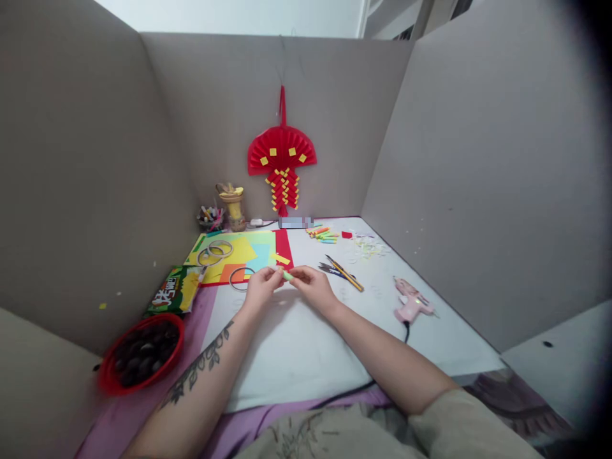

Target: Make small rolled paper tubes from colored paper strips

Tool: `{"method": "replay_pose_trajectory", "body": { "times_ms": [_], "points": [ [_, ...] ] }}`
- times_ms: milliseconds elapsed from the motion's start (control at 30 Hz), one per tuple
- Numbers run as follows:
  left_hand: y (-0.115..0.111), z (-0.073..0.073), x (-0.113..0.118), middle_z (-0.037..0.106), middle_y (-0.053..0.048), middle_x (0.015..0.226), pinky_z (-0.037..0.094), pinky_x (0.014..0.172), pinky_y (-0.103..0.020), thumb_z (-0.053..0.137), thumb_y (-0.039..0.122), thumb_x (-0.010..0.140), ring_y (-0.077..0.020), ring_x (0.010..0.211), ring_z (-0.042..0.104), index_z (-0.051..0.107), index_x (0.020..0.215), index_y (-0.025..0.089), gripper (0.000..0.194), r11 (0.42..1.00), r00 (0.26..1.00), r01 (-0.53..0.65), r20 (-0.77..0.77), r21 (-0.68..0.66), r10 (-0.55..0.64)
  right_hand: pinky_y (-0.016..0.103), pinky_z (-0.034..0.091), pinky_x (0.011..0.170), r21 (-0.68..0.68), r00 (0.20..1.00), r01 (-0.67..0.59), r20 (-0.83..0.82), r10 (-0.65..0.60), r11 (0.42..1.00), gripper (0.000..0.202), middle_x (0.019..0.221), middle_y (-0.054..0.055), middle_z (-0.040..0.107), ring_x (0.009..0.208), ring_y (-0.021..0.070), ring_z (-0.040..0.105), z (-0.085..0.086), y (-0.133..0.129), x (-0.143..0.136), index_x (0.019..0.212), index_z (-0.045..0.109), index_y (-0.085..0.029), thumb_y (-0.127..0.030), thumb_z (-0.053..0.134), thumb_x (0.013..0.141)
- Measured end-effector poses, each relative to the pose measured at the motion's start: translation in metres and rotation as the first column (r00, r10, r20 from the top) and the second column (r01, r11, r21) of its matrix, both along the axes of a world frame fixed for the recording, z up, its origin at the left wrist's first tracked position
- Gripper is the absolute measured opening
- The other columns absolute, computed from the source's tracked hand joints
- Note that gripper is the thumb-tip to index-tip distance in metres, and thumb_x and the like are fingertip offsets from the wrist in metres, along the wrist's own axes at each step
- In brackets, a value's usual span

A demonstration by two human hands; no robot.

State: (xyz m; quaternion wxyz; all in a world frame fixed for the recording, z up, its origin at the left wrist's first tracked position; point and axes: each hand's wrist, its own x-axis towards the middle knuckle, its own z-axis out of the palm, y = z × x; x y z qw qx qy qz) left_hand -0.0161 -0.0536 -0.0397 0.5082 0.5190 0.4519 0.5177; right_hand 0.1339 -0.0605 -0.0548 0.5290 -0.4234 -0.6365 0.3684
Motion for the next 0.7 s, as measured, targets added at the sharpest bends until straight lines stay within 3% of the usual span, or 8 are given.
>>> {"method": "replay_pose_trajectory", "body": {
  "times_ms": [167,367,533,700],
  "points": [
    [-0.0009,-0.0021,0.0029,0.065,-0.002,0.075,0.048,0.077,-0.030,0.073,0.037,0.061,-0.0137,0.073,0.061,0.062,0.077,0.013,0.030,0.998,0.981,-0.052,0.185,-0.046,0.060,0.033,0.049,0.078,-0.002,1.000,0.022,0.007,-0.022,1.000,0.020,0.088,0.006,0.070,0.082,0.0192,0.064,0.0014,0.0010,0.0019,0.088,0.067,-0.017,-0.027,0.064,0.071],
    [-0.0007,-0.0027,0.0021,0.065,-0.003,0.077,0.045,0.069,-0.025,0.071,0.038,0.064,-0.0131,0.073,0.058,0.064,0.078,0.014,0.029,0.994,0.987,-0.106,0.116,-0.020,0.107,0.027,0.046,0.068,-0.070,0.999,0.018,0.048,-0.015,0.997,0.020,0.079,0.002,0.069,0.071,0.0153,0.060,0.0047,0.0003,0.0038,0.085,0.067,-0.017,-0.032,0.063,0.072],
    [-0.0009,-0.0014,0.0020,0.065,-0.004,0.081,0.044,0.069,-0.025,0.071,0.041,0.063,-0.0142,0.075,0.058,0.064,0.079,0.014,0.032,0.990,0.983,-0.139,0.119,-0.016,0.140,0.022,0.038,0.052,-0.167,0.998,-0.002,0.059,0.012,0.986,0.023,0.058,-0.003,0.059,0.053,0.0109,0.051,0.0013,0.0014,0.0052,0.073,0.060,-0.017,-0.040,0.057,0.076],
    [-0.0028,0.0005,0.0043,0.063,0.000,0.074,0.043,0.067,-0.023,0.072,0.032,0.059,-0.0113,0.069,0.057,0.061,0.077,0.015,0.027,0.991,0.974,-0.092,0.198,-0.095,0.109,0.022,0.037,0.049,-0.230,0.995,-0.048,-0.097,0.027,0.972,0.032,0.056,-0.003,0.055,0.048,0.0099,0.047,-0.0027,0.0055,0.0065,0.070,0.051,-0.018,-0.049,0.051,0.079]
  ]
}}
